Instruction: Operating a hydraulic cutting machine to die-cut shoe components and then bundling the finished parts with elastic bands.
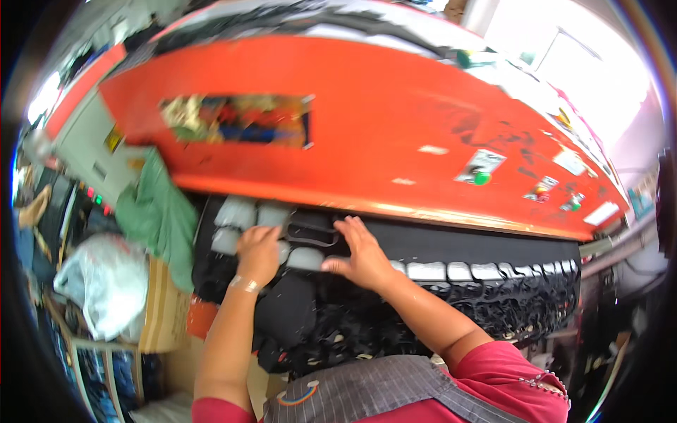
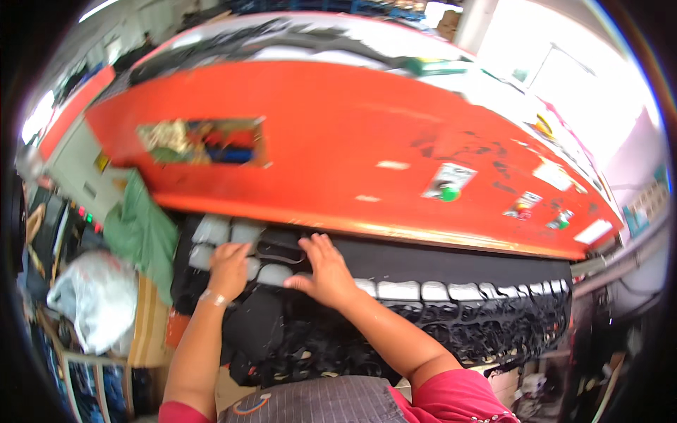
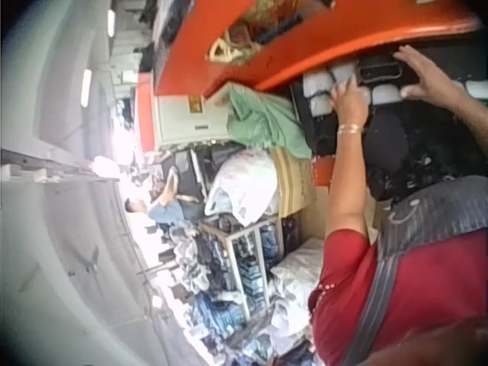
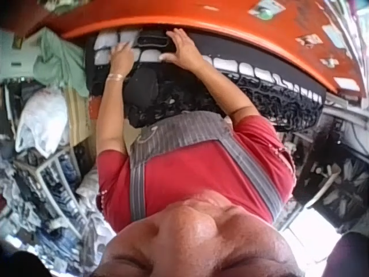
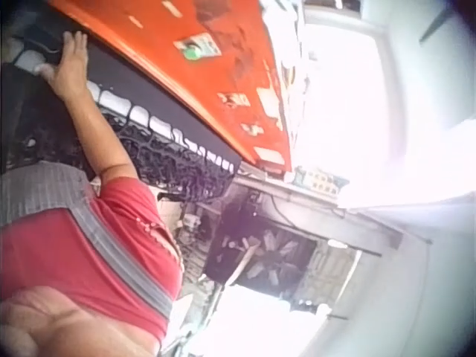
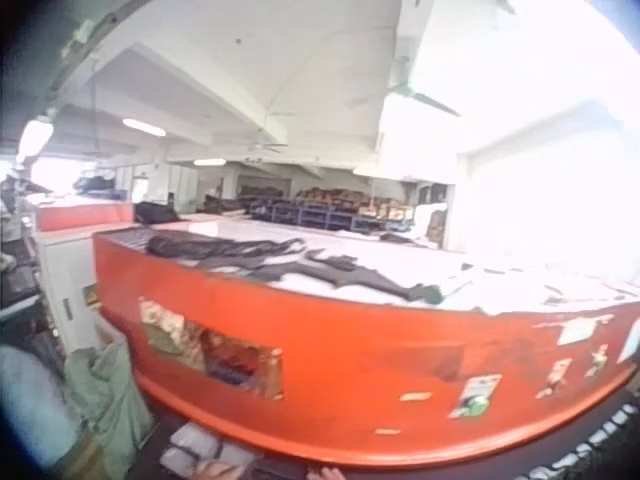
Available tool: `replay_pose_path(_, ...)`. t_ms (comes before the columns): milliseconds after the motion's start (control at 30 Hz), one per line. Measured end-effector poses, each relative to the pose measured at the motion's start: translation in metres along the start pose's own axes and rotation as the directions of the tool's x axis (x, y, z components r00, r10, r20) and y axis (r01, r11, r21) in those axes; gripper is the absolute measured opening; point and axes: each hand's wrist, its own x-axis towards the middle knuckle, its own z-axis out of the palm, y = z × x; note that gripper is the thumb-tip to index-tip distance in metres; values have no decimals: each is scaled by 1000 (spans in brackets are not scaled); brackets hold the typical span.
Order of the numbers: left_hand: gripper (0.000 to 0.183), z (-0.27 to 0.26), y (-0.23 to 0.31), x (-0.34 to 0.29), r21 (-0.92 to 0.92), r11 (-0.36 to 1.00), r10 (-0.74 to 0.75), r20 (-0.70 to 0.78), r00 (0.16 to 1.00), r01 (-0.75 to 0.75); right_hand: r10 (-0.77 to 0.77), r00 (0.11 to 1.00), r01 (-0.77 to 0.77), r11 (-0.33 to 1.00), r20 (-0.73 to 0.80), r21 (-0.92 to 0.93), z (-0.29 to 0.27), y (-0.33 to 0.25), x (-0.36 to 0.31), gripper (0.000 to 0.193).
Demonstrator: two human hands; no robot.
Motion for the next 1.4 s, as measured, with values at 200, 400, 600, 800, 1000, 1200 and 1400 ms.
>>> replay_pose_path(200,22,-2,138,56,-449,893,38,124,992,22,86,744,-54,996,-663,68,-151,91,-81,69)
replay_pose_path(400,23,14,325,131,-711,599,492,-37,870,-369,-215,180,-399,876,-960,-271,-426,279,-160,55)
replay_pose_path(600,27,7,345,170,-505,808,350,2,937,-302,39,65,-609,793,-997,-9,-458,310,-144,83)
replay_pose_path(800,29,2,284,71,-499,862,208,191,959,-87,233,93,-253,946,-968,204,-444,273,-174,68)
replay_pose_path(1000,39,-11,217,-46,-89,990,-53,507,860,113,-49,188,-211,973,-981,-89,-452,197,-142,52)
replay_pose_path(1200,35,16,222,-81,-51,996,-64,192,979,75,-215,356,443,896,-909,-38,-285,66,-29,40)
replay_pose_path(1400,33,14,223,-80,-94,994,-49,80,996,56,-431,719,667,648,-545,368,-178,-69,14,28)
